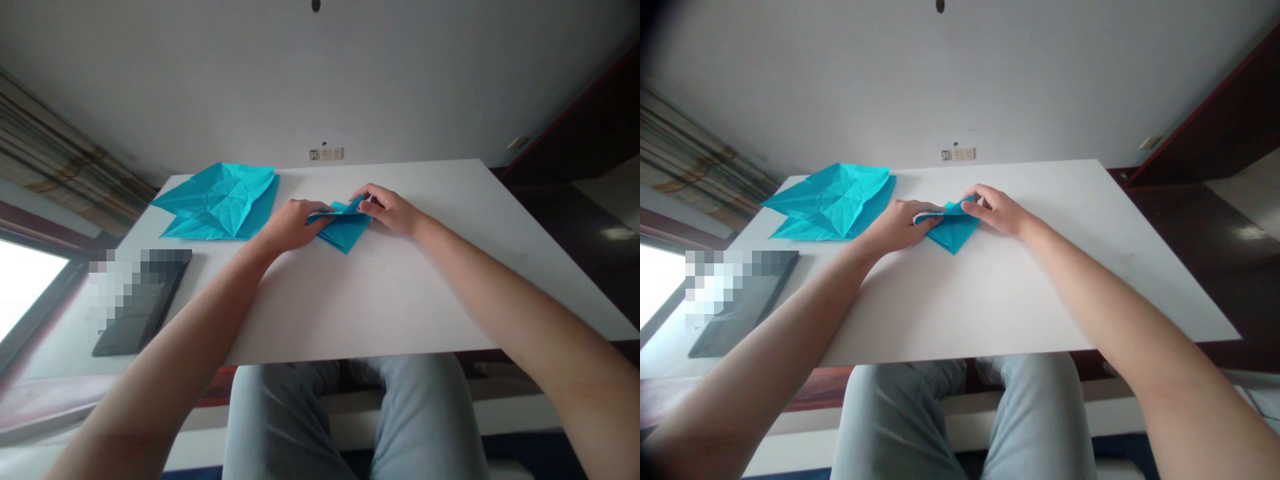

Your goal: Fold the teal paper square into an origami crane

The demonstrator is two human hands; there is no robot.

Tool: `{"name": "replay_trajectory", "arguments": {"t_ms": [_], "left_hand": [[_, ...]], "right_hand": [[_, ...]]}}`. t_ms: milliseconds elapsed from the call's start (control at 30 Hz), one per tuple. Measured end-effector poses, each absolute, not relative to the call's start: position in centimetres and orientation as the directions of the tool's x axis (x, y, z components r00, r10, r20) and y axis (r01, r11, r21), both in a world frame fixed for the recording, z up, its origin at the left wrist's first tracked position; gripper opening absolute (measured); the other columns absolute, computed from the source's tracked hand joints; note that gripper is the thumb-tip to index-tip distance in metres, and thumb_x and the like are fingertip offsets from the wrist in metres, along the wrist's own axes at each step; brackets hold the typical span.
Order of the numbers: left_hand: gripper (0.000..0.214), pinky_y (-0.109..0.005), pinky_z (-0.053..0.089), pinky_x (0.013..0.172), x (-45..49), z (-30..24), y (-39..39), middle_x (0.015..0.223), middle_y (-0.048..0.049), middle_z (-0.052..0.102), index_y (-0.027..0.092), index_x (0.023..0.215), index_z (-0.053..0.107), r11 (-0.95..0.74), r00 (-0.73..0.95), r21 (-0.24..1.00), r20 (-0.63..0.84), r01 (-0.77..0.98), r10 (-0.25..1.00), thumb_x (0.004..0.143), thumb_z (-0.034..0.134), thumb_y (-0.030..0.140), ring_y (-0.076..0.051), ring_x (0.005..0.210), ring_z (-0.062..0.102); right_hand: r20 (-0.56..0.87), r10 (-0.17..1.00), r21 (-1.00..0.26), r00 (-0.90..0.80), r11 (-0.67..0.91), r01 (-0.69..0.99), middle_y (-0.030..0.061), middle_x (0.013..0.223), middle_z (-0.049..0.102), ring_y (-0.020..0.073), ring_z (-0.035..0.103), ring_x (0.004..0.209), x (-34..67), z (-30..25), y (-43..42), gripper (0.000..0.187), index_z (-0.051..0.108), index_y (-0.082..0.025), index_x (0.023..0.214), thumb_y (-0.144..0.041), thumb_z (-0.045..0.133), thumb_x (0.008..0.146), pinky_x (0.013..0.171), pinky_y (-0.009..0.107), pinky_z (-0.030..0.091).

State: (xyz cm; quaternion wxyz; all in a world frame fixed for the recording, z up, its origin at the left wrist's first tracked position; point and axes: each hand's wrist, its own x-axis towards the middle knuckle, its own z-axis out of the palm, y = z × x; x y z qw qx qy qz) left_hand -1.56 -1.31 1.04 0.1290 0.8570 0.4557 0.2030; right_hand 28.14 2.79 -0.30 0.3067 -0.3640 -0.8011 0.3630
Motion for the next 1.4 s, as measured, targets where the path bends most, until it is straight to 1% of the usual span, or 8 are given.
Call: {"name": "replay_trajectory", "arguments": {"t_ms": [100,267,433,600,867,1067,1233,1400], "left_hand": [[0.051,-0.04,0.059,0.094,-1.4,1.3,-1.5,0.121,-0.0123,0.092,0.024,0.133,0.09,-0.553,0.501,0.409,0.238,0.726,0.832,0.116,0.055,0.057,-0.032,0.104,0.083],[0.062,-0.039,0.052,0.08,-1.1,1.6,-1.6,0.088,-0.01,0.083,0.022,0.1,0.084,-0.537,0.482,0.393,0.238,0.746,0.843,0.121,0.041,0.062,-0.026,0.08,0.073],[0.063,-0.039,0.048,0.076,-1.0,1.5,-1.6,0.084,-0.0102,0.081,0.022,0.1,0.082,-0.501,0.444,0.391,0.232,0.772,0.865,0.121,0.039,0.062,-0.026,0.076,0.069],[0.064,-0.039,0.045,0.072,-1.0,1.5,-1.6,0.083,-0.0106,0.08,0.021,0.103,0.084,-0.483,0.423,0.399,0.233,0.78,0.876,0.121,0.039,0.064,-0.025,0.073,0.068],[0.059,-0.039,0.046,0.073,-0.9,1.5,-1.7,0.085,-0.0098,0.08,0.022,0.094,0.079,-0.511,0.45,0.399,0.244,0.761,0.859,0.119,0.043,0.061,-0.025,0.074,0.066],[0.054,-0.037,0.049,0.075,-0.9,1.3,-1.7,0.09,-0.0099,0.084,0.022,0.1,0.083,-0.5,0.433,0.403,0.251,0.766,0.866,0.119,0.046,0.057,-0.025,0.077,0.07],[0.046,-0.038,0.053,0.079,-1.2,1.2,-1.5,0.103,-0.0125,0.088,0.02,0.111,0.085,-0.47,0.373,0.389,0.3,0.792,0.878,0.115,0.052,0.052,-0.026,0.081,0.073],[0.04,-0.039,0.056,0.083,-1.4,1.1,-1.4,0.102,-0.0113,0.089,0.021,0.109,0.085,-0.467,0.352,0.43,0.322,0.773,0.879,0.108,0.061,0.052,-0.029,0.092,0.079]], "right_hand": [[0.219,0.814,-0.824,-0.538,0.45,0.345,0.0059,0.101,0.074,0.0236,0.061,0.086,28.1,-0.2,2.8,0.085,0.074,-0.025,0.117,-0.106,0.061,0.094,0.077,0.037,0.046],[0.23,0.824,-0.798,-0.517,0.464,0.385,0.0054,0.104,0.074,0.0188,0.054,0.075,28.0,-1.1,3.4,0.081,0.074,-0.025,0.12,-0.1,0.077,0.088,0.071,0.035,0.045],[0.236,0.792,-0.747,-0.563,0.519,0.416,0.0053,0.118,0.074,0.015,0.049,0.073,28.5,-1.7,3.6,0.076,0.071,-0.025,0.136,-0.063,0.102,0.077,0.07,0.034,0.046],[0.255,0.753,-0.724,-0.606,0.564,0.396,0.0059,0.127,0.071,0.0148,0.05,0.075,28.9,-1.5,3.5,0.083,0.069,-0.028,0.143,-0.044,0.104,0.07,0.071,0.034,0.048],[0.246,0.733,-0.718,-0.634,0.577,0.388,0.0064,0.111,0.067,0.0207,0.059,0.084,28.6,-0.8,3.5,0.053,0.078,-0.024,0.106,-0.077,0.08,0.096,0.078,0.038,0.05],[0.282,0.729,-0.662,-0.624,0.618,0.424,0.0061,0.11,0.067,0.0206,0.055,0.08,28.5,-1.6,3.8,0.024,0.077,-0.026,0.106,-0.044,0.084,0.093,0.075,0.038,0.048],[0.311,0.714,-0.609,-0.627,0.657,0.445,0.0058,0.103,0.065,0.0224,0.056,0.081,28.4,-1.4,3.7,0.01,0.072,-0.025,0.099,-0.033,0.076,0.096,0.076,0.039,0.045],[0.34,0.698,-0.559,-0.63,0.689,0.462,0.0051,0.097,0.061,0.0243,0.054,0.084,28.2,-1.3,3.9,0.011,0.064,-0.025,0.089,-0.026,0.073,0.095,0.081,0.04,0.045]]}}
